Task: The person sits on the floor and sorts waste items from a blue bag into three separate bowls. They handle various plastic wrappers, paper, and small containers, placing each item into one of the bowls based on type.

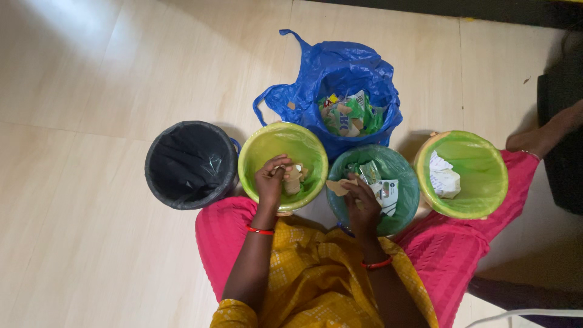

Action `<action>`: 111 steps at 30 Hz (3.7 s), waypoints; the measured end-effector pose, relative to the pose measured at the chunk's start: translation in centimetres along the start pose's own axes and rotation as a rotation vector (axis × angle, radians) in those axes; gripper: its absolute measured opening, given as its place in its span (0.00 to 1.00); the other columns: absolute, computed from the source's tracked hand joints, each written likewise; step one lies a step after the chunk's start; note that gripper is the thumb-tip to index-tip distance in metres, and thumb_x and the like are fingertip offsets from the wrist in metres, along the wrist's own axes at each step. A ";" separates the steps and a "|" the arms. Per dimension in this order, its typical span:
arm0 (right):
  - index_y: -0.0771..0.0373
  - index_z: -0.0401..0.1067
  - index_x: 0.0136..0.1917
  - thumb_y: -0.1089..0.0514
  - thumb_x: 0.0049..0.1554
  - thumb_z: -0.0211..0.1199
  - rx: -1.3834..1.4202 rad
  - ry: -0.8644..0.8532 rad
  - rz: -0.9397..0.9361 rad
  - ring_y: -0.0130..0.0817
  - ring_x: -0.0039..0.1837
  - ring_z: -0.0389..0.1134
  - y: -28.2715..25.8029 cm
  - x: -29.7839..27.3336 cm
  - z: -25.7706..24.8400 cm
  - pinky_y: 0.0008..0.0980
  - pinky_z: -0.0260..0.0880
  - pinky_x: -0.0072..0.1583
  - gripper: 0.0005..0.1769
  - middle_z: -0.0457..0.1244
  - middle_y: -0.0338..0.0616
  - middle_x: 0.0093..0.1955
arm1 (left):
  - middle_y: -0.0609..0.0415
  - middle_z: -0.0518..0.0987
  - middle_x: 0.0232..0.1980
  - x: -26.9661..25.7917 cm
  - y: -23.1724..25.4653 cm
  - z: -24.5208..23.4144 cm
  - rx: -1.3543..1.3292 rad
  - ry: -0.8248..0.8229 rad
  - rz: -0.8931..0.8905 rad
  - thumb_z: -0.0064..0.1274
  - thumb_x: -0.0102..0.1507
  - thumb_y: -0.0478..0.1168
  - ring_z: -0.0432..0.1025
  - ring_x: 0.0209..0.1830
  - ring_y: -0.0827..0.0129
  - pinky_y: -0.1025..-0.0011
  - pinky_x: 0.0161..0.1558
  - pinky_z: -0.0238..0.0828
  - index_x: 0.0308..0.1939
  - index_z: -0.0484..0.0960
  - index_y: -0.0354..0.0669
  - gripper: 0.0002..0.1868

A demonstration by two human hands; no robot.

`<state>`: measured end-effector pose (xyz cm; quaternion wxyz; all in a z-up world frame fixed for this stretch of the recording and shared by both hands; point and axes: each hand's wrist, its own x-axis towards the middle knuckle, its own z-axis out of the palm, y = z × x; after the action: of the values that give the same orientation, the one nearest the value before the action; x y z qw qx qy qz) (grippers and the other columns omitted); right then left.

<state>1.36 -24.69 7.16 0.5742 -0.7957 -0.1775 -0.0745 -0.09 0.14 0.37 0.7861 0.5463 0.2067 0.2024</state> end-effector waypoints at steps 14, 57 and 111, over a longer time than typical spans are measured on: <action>0.70 0.70 0.62 0.60 0.62 0.63 0.567 0.142 0.454 0.27 0.38 0.69 3.2 0.3 0.6 0.28 0.71 0.40 0.17 0.69 0.46 0.42 | 0.56 0.84 0.44 0.3 -0.6 -0.3 0.050 -0.060 0.028 0.49 0.67 0.25 0.77 0.41 0.77 0.78 0.43 0.71 0.45 0.86 0.36 0.10; 0.42 0.78 0.61 0.57 0.56 0.63 -0.843 -0.532 0.165 0.51 0.62 0.69 9.9 21.8 2.7 0.48 0.69 0.59 0.20 0.69 0.47 0.61 | 0.56 0.85 0.39 0.9 0.3 0.3 -0.089 -0.056 -0.103 0.53 0.67 0.31 0.72 0.32 0.80 0.80 0.36 0.67 0.49 0.82 0.36 0.07; 0.68 0.76 0.57 0.68 0.65 0.64 0.314 0.212 0.215 0.25 0.54 0.70 7.9 -0.5 -8.8 0.24 0.70 0.58 0.07 0.69 0.44 0.58 | 0.49 0.84 0.36 -3.5 4.0 3.5 0.744 -0.031 0.200 0.53 0.67 0.36 0.79 0.32 0.71 0.71 0.36 0.74 0.47 0.84 0.41 0.08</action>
<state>4.55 -35.27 2.86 0.7112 -0.6987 -0.0397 -0.0674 -1.47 -3.15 5.65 0.5133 0.8147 0.1999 0.1810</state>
